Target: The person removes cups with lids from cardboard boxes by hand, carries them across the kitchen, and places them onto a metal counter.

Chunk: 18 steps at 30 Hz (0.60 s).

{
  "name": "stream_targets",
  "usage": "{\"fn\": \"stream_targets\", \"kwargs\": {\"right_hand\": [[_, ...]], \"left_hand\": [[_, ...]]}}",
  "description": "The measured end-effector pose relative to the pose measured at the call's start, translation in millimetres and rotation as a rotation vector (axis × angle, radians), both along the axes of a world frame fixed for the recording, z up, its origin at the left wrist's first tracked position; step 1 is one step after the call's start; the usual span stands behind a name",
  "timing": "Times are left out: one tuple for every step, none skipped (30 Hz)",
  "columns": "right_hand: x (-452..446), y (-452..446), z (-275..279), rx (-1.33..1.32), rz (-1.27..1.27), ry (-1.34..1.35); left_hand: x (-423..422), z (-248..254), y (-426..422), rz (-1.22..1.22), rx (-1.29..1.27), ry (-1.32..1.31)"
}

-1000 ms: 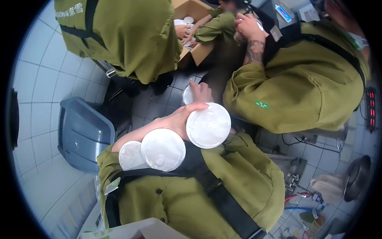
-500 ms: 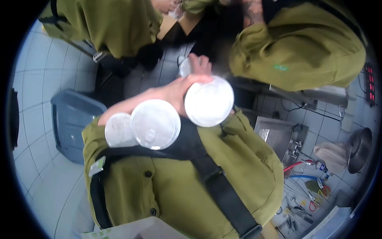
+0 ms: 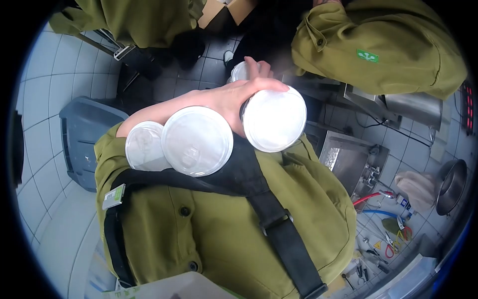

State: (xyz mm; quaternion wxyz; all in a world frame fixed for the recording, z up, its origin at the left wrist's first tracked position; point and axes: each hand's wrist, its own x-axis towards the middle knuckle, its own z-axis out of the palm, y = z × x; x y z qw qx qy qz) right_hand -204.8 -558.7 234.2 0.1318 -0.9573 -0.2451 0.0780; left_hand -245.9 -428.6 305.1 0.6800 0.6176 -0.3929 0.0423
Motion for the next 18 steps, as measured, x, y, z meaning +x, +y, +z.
{"fn": "stream_targets", "kwargs": {"right_hand": [[-0.2, -2.9, -4.8, 0.029, 0.022, -0.019], [-0.4, -8.3, -14.1, 0.058, 0.046, -0.036], [-1.0, -11.5, -17.9, 0.085, 0.07, -0.048], [-2.1, -13.5, -20.1, 0.063, 0.088, -0.07], [-3.8, -12.2, -20.0, 0.044, 0.11, -0.087], [-5.8, -10.5, -21.1, 0.026, 0.137, -0.102], [-6.5, -9.4, -24.8, 0.016, 0.127, -0.088], [-8.8, -6.9, -26.0, 0.003, 0.12, -0.073], [-11.4, -2.8, -24.2, 0.014, 0.109, -0.046], [-11.6, 1.2, -21.0, 0.016, 0.103, -0.034], [-12.9, 2.6, -19.7, 0.013, 0.102, -0.023], [-13.5, 3.1, -18.5, 0.008, 0.098, -0.014], [-14.8, 3.0, -16.8, 0.003, 0.093, -0.015], [-14.9, 2.9, -16.8, -0.005, 0.087, -0.012], [-15.8, 3.2, -17.2, -0.011, 0.084, -0.013], [-16.3, 3.2, -17.1, -0.017, 0.082, -0.009], [-14.9, 3.1, -17.2, -0.018, 0.083, -0.008], [-15.0, 4.6, -17.9, -0.021, 0.084, -0.002]], "left_hand": [[-0.4, 0.3, 0.0, 0.0, -0.007, -0.008], [-1.5, 0.0, -0.3, 0.001, -0.015, -0.014], [-2.4, -0.6, -1.2, 0.004, -0.022, -0.012], [-3.5, -0.8, -1.9, 0.01, -0.029, -0.006], [-4.8, -0.5, -1.2, 0.019, -0.032, 0.003], [-5.6, -0.6, -0.5, 0.015, -0.008, 0.031], [-6.2, -1.1, -0.3, 0.016, 0.012, 0.064], [-7.5, -0.8, -0.1, 0.02, 0.03, 0.098], [-9.3, -0.6, 1.3, 0.026, 0.044, 0.114], [-7.6, -1.9, 0.1, 0.019, -0.013, 0.075], [-9.5, -4.1, 1.0, 0.064, 0.04, 0.065], [-11.1, -3.5, -0.5, 0.072, 0.055, 0.068], [-12.5, -3.1, -2.0, 0.081, 0.071, 0.07], [-12.1, -5.3, -2.2, 0.064, 0.058, 0.079], [-11.6, -6.9, -1.9, 0.05, 0.05, 0.084], [-11.4, -8.2, -2.1, 0.039, 0.022, 0.085], [-10.9, -8.9, -1.5, 0.03, -0.004, 0.084], [-10.7, -8.7, -0.8, 0.024, -0.03, 0.084]]}}
